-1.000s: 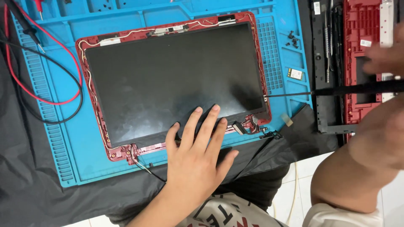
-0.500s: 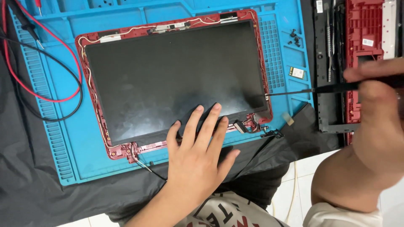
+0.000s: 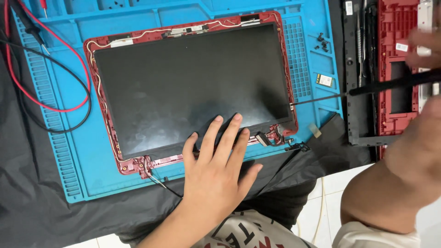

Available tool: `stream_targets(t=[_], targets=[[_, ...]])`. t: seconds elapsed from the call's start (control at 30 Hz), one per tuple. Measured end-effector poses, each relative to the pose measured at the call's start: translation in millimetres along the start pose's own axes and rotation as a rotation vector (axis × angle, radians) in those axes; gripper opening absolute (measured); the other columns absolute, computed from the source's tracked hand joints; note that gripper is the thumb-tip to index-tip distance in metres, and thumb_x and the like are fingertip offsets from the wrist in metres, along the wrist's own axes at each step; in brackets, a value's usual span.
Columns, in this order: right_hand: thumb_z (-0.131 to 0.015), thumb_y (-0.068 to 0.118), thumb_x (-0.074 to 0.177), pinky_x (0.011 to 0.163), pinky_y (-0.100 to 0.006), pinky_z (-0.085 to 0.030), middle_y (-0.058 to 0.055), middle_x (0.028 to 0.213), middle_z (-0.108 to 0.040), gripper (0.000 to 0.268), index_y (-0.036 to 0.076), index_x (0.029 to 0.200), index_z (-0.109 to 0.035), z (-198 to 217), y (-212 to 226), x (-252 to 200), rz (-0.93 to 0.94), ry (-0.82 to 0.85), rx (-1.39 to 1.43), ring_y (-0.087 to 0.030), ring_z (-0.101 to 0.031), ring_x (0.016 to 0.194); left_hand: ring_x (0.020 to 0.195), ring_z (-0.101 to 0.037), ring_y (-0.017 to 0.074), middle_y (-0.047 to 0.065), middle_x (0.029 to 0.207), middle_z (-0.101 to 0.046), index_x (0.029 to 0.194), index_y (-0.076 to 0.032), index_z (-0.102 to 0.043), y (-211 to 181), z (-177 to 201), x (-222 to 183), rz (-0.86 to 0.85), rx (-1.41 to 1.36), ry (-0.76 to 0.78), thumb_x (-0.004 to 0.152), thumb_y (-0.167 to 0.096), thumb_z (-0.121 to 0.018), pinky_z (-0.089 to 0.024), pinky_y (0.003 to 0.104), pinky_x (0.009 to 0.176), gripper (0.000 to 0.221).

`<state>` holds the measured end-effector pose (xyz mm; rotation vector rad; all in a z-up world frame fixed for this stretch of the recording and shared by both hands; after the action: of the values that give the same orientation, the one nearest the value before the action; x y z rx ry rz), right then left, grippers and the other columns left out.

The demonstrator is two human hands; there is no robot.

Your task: The person works on a disassembled laptop screen assembly laid on a blue repair mat. They use a screwdriver to unscrew and pry at the bezel and hinge area, reposition the screen panel, and manipulate small screws and cable connectors around the frame with their hands.

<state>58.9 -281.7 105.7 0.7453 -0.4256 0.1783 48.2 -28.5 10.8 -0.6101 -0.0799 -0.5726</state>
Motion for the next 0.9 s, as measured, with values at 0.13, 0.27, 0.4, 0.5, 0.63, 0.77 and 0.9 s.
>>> stream_targets(t=[0.13, 0.27, 0.4, 0.5, 0.63, 0.77, 0.9], targets=[[-0.032, 0.012, 0.119, 0.1, -0.035, -0.047, -0.016, 0.114, -0.064, 0.035, -0.006, 0.145, -0.046, 5.0, -19.4, -16.8, 0.015, 0.032, -0.028, -0.026, -0.06, 0.101, 0.141, -0.042, 0.0336, 0.011, 0.154, -0.047, 0.131, -0.004, -0.066, 0.1, 0.5, 0.9, 0.001, -0.01, 0.014, 0.088, -0.041, -0.073, -0.034, 0.063, 0.105, 0.057], [-0.043, 0.012, 0.13, 0.096, -0.029, -0.056, -0.018, 0.126, -0.062, 0.013, 0.001, 0.13, -0.051, 12.5, -41.6, -31.3, 0.033, 0.019, -0.002, -0.024, -0.065, 0.107, 0.14, -0.043, 0.0336, 0.01, 0.154, -0.047, 0.13, -0.004, -0.066, -0.7, 1.4, 1.5, -0.003, -0.006, 0.003, 0.088, -0.041, -0.073, -0.034, 0.063, 0.105, 0.057], [-0.045, 0.015, 0.123, 0.105, -0.03, -0.058, -0.02, 0.145, -0.062, 0.016, 0.002, 0.126, -0.053, 12.1, -34.2, -25.4, 0.119, -0.059, 0.104, -0.025, -0.068, 0.119, 0.141, -0.042, 0.0338, 0.011, 0.154, -0.047, 0.13, -0.004, -0.066, -0.2, 1.2, 1.3, -0.001, -0.019, 0.002, 0.088, -0.041, -0.073, -0.034, 0.063, 0.106, 0.057], [-0.055, 0.013, 0.12, 0.092, -0.032, -0.053, -0.023, 0.124, -0.066, 0.018, -0.004, 0.122, -0.059, 1.1, -17.4, -21.9, -0.014, -0.06, -0.152, -0.027, -0.065, 0.101, 0.141, -0.042, 0.0336, 0.011, 0.153, -0.047, 0.13, -0.003, -0.066, 0.2, 1.2, 2.0, 0.004, -0.021, 0.016, 0.088, -0.04, -0.073, -0.033, 0.063, 0.105, 0.056], [-0.061, 0.011, 0.119, 0.083, -0.034, -0.05, -0.024, 0.11, -0.069, 0.02, -0.008, 0.119, -0.063, -0.1, -3.8, -16.9, -0.099, -0.07, -0.325, -0.028, -0.063, 0.09, 0.141, -0.042, 0.0334, 0.011, 0.154, -0.047, 0.13, -0.004, -0.066, -0.1, 1.5, 1.0, 0.001, -0.017, 0.004, 0.089, -0.04, -0.073, -0.033, 0.063, 0.106, 0.056], [-0.053, 0.014, 0.121, 0.096, -0.028, -0.051, -0.015, 0.119, -0.07, 0.02, -0.005, 0.125, -0.058, -1.5, -2.5, -14.1, -0.108, -0.05, -0.013, -0.019, -0.064, 0.102, 0.141, -0.042, 0.0332, 0.011, 0.154, -0.047, 0.131, -0.003, -0.066, 0.7, 0.6, 1.6, 0.006, -0.013, 0.013, 0.089, -0.041, -0.072, -0.033, 0.062, 0.106, 0.057], [-0.071, 0.007, 0.116, 0.08, -0.031, -0.048, -0.023, 0.109, -0.067, 0.019, -0.011, 0.115, -0.065, 5.5, -27.8, -31.7, -0.193, -0.049, -0.298, -0.025, -0.059, 0.086, 0.142, -0.041, 0.0335, 0.012, 0.154, -0.046, 0.131, -0.004, -0.065, -0.1, -0.8, 0.6, -0.005, -0.001, 0.019, 0.089, -0.041, -0.072, -0.033, 0.062, 0.106, 0.057]])
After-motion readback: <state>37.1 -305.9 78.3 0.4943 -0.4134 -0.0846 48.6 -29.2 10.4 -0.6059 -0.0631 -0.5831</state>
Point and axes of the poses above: each hand's wrist, its own x-axis towards the middle knuckle, its own z-axis out of the back of the hand, y = z × x, the point moved 6 cm from there along x, towards the middle knuckle
